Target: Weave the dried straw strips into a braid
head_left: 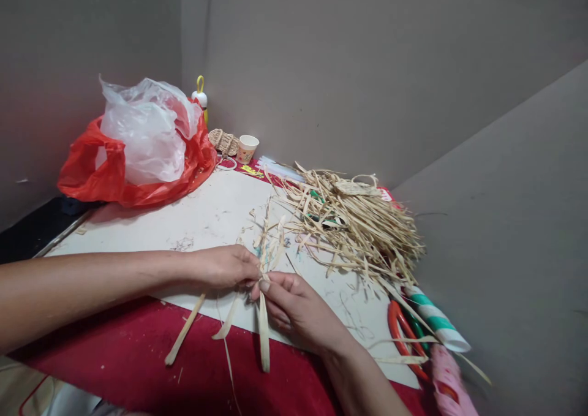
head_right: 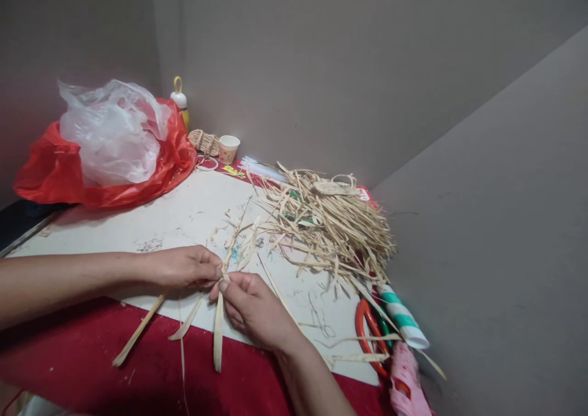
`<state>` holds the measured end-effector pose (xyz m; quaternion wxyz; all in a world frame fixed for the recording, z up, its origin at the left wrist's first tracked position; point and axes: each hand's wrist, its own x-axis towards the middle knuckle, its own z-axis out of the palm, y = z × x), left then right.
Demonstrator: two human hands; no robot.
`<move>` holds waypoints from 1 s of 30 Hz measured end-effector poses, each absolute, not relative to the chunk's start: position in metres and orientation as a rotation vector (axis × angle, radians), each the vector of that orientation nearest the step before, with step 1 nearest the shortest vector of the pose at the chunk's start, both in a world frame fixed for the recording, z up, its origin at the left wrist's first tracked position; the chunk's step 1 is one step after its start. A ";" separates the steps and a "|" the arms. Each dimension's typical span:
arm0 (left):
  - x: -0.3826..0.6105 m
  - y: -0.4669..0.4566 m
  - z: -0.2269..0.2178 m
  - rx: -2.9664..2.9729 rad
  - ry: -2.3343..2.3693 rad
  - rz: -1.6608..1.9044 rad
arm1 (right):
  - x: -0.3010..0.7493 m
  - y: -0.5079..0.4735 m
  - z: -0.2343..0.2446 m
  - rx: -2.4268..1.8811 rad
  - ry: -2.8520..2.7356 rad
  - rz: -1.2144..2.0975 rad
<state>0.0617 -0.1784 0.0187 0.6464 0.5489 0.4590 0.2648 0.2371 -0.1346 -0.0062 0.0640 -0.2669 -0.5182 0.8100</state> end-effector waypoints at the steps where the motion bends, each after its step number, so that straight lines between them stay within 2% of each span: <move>1: 0.062 -0.178 0.018 1.211 1.037 0.606 | 0.238 -0.134 -0.006 -0.817 -1.602 2.424; 5: 0.061 -0.178 0.012 1.199 1.104 0.652 | 0.245 -0.130 -0.001 -0.914 -1.804 2.260; 10: 0.060 -0.180 0.009 1.361 1.248 0.600 | 0.250 -0.131 0.013 -1.081 -2.103 1.850; 16: 0.066 -0.184 0.013 1.409 1.287 0.632 | 0.239 -0.159 0.017 -1.209 -2.032 1.833; 18: 0.069 -0.185 0.011 1.397 1.279 0.658 | 0.235 -0.167 0.013 -1.201 -2.158 1.605; 25: 0.075 -0.188 0.011 1.296 1.288 0.735 | 0.236 -0.176 0.000 -1.097 -2.716 0.446; 28: 0.078 -0.191 0.009 1.304 1.296 0.751 | 0.236 -0.179 -0.002 -1.025 -2.812 0.223; 30: 0.078 -0.192 0.007 1.296 1.293 0.750 | 0.236 -0.182 0.002 -0.959 -2.877 0.263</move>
